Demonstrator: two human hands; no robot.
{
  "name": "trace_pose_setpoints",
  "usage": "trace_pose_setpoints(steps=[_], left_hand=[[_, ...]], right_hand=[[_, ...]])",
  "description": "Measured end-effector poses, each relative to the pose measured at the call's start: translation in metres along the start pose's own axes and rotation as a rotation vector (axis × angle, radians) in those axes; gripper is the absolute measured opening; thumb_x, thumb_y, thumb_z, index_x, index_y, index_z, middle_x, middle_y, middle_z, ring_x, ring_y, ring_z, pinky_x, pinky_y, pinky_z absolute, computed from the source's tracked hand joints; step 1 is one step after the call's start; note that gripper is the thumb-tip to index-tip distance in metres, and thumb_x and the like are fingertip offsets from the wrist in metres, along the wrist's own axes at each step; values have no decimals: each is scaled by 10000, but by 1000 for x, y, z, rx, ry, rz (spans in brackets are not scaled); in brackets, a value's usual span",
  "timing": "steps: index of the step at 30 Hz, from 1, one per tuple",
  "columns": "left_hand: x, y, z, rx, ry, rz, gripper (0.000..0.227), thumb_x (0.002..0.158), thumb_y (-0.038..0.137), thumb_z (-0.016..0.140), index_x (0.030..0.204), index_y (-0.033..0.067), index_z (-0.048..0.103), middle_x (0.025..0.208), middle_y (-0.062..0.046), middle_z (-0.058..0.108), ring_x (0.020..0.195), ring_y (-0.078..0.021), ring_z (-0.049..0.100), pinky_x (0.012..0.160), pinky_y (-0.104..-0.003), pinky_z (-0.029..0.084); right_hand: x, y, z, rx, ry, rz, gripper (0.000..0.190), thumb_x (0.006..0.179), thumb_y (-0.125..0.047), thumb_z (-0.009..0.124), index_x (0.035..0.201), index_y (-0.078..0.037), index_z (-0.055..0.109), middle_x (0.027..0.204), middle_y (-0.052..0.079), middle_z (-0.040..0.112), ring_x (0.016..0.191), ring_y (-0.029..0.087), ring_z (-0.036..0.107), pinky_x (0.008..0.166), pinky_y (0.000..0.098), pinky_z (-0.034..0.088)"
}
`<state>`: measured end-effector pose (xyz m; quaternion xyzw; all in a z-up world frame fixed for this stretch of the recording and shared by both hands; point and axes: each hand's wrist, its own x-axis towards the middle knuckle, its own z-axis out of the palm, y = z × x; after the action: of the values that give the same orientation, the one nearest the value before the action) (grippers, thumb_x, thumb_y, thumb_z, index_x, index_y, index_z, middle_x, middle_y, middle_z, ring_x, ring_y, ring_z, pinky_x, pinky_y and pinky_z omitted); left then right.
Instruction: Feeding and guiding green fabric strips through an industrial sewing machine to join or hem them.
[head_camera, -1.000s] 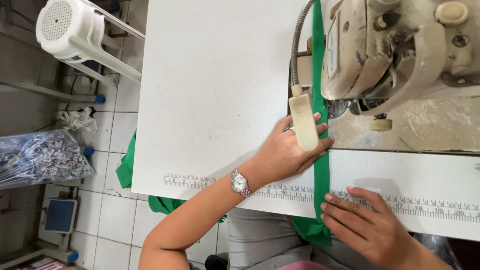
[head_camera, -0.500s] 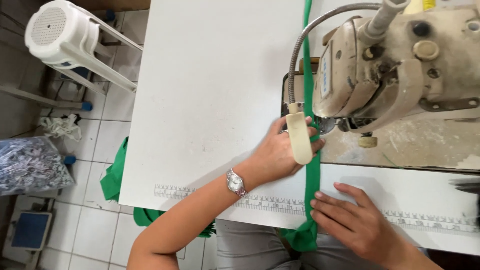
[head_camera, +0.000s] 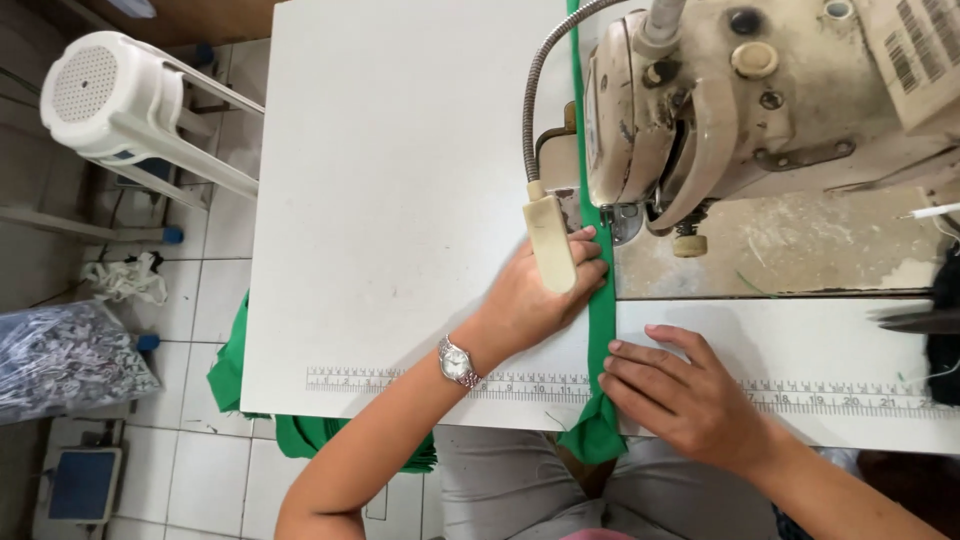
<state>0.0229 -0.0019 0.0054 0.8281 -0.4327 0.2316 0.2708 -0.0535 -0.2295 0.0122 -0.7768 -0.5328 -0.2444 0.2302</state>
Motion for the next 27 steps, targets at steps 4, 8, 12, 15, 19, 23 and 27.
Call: trace_pose_setpoints(steps=[4, 8, 12, 15, 19, 23, 27], left_hand=[[-11, 6, 1, -24, -88, -98, 244, 998, 235, 666, 1077, 4, 667, 1197, -190, 683, 1221, -394, 662, 1022, -522, 537], [-7, 11, -1, -1, -112, -121, 340, 1002, 300, 653, 1164, 2, 654, 1228, -201, 682, 1252, -394, 645, 1067, -533, 517], [-4, 15, -4, 55, -139, -117, 314, 1015, 299, 635, 1180, 31, 629, 1221, -175, 674, 1246, -377, 643, 1060, -530, 511], [-3, 13, -3, 84, -164, -117, 291, 1006, 290, 636, 1163, 46, 613, 1218, -172, 666, 1241, -374, 640, 1040, -526, 503], [-2, 3, 0, 82, -133, -111, 281, 993, 283, 650, 1159, 57, 629, 1220, -174, 680, 1239, -369, 653, 977, -513, 515], [3, -8, 1, 85, -114, -102, 245, 979, 285, 653, 1107, 76, 651, 1166, -172, 700, 1218, -377, 658, 988, -520, 516], [3, -20, 8, 118, -115, -95, 277, 984, 309, 664, 1125, 72, 689, 1178, -178, 719, 1242, -358, 655, 1022, -499, 519]], right_hand=[[-3, 0, 1, -10, -13, -13, 130, 994, -40, 594, 1036, -44, 717, 1095, 115, 727, 1100, 251, 711, 941, 530, 540], [-5, 2, 0, 7, -54, -20, 171, 1002, -34, 553, 1062, -23, 713, 1102, 129, 724, 1105, 259, 706, 971, 552, 538], [-3, 3, -1, 27, -70, -22, 225, 1026, -55, 492, 1064, -5, 708, 1099, 146, 721, 1101, 279, 708, 973, 563, 533], [0, 5, 0, 13, -64, -43, 181, 1009, -40, 535, 1045, -10, 710, 1083, 145, 715, 1092, 273, 702, 965, 564, 544], [6, 12, 2, 15, -56, -41, 158, 1001, -28, 551, 1025, -20, 707, 1063, 137, 714, 1078, 269, 711, 967, 565, 540], [9, 21, 7, -3, -37, -38, 141, 1001, -21, 556, 1020, -33, 696, 1047, 118, 697, 1065, 255, 714, 991, 566, 523], [14, 31, 7, 26, -17, -39, 113, 975, -12, 616, 1032, -17, 714, 1044, 147, 708, 1055, 278, 719, 1003, 581, 519]])
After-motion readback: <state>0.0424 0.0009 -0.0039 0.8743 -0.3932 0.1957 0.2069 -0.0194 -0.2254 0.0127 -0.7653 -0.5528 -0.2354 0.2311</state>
